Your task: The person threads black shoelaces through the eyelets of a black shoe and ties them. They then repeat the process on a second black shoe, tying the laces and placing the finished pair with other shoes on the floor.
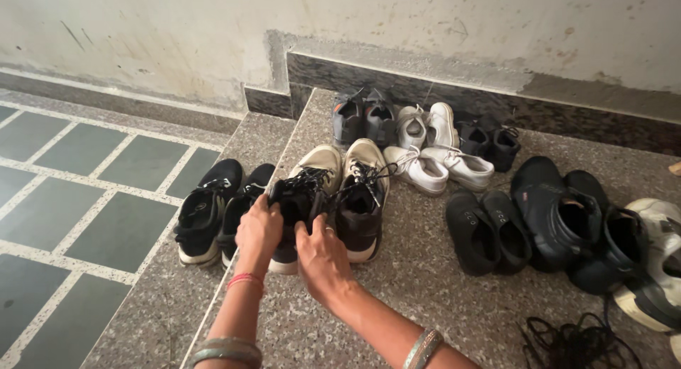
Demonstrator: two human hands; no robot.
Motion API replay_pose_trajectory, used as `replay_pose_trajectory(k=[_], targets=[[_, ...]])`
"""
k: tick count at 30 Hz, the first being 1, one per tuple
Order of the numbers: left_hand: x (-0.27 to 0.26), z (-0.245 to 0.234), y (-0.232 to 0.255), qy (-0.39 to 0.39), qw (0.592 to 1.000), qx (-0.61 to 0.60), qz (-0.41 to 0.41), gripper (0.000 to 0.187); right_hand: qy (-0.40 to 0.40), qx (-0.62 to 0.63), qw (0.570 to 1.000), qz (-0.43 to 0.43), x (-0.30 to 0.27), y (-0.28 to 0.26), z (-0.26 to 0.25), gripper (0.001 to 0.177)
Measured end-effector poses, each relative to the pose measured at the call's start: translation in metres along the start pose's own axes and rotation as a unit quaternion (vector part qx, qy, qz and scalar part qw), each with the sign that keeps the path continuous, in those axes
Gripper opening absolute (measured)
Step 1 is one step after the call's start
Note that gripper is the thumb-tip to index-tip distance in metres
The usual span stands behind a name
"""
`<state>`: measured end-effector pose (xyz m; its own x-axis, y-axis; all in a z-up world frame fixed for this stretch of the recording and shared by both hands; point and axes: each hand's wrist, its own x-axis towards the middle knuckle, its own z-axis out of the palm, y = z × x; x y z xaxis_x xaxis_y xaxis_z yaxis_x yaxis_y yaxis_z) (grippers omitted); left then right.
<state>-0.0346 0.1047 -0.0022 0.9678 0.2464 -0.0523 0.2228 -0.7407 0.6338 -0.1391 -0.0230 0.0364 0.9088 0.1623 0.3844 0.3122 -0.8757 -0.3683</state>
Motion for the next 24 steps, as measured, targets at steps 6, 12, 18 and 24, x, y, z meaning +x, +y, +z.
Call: replay_pose_trajectory(k=[6, 12, 18, 24], targets=[[0.002, 0.010, 0.009, 0.084, 0.988, -0.025, 0.131, 0.042, -0.070, -0.024, 0.997, 0.015, 0.014, 0.007, -0.011, 0.022], [-0.008, -0.016, 0.069, 0.091, 0.974, -0.065, 0.195, 0.036, -0.048, 0.163, 0.952, 0.256, 0.051, 0.038, -0.037, 0.045], [-0.010, -0.042, 0.182, -0.141, 0.948, 0.103, 0.267, 0.028, 0.074, -0.084, 0.991, -0.074, 0.080, 0.087, -0.126, 0.023], [-0.046, -0.052, 0.310, -0.130, 0.905, 0.140, 0.379, 0.023, 0.037, -0.139, 0.986, 0.088, 0.085, 0.112, -0.235, 0.013]])
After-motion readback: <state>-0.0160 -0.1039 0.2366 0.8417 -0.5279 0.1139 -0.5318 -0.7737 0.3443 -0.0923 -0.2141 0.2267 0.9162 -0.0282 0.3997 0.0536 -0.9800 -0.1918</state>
